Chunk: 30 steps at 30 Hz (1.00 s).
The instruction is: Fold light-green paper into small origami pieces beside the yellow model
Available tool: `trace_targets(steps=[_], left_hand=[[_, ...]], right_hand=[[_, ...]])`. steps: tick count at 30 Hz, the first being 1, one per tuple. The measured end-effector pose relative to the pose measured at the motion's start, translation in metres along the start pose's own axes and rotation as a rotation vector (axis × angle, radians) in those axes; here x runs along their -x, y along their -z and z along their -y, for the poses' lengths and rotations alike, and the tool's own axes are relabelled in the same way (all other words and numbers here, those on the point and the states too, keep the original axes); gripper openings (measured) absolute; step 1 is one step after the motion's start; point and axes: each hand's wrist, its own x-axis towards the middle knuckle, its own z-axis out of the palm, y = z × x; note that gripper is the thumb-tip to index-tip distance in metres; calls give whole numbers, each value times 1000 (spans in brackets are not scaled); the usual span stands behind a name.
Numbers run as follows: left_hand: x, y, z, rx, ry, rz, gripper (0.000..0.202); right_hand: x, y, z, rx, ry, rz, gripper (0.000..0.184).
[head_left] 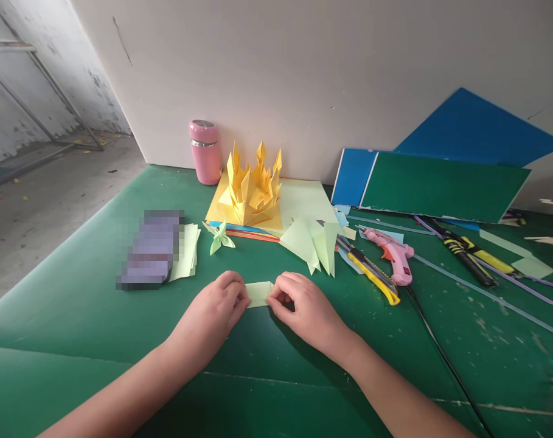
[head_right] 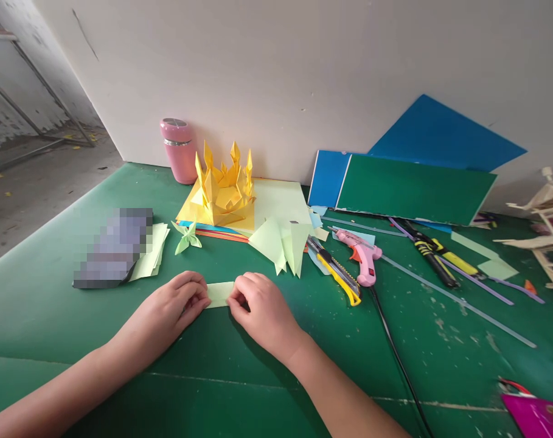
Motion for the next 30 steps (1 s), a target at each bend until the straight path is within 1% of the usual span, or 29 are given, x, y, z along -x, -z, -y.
trace_targets(steps=[7,12,15,17,19,22,25,27,30], left_hand=[[0,-1,-3,-114,-2,42,23],[0,3,-4,-146,-77,57,29],[0,5,1,-110,-115,48,30],[-1,8,6,-32,-122,55,28],[-1,11,10,35,-100,64,26],[-1,15,12,42,-60,82,26],[1,17,11,3,-145,86,31],[2,18,10,-42,-202,92,31],[3,17,9,-101,-246,108,29]], right_hand=[[1,1,3,-29,-35,27,26],[3,5,2,-86,-46,50,21],[2,7,1,-89,-54,70,23],[1,9,1,-87,-49,84,23],[1,10,2,-83,-43,100,22],[1,11,2,-81,-34,104,22],[3,10,1,-102,-24,95,23],[4,9,-1,-127,-10,94,25],[6,8,-5,-138,35,81,28]])
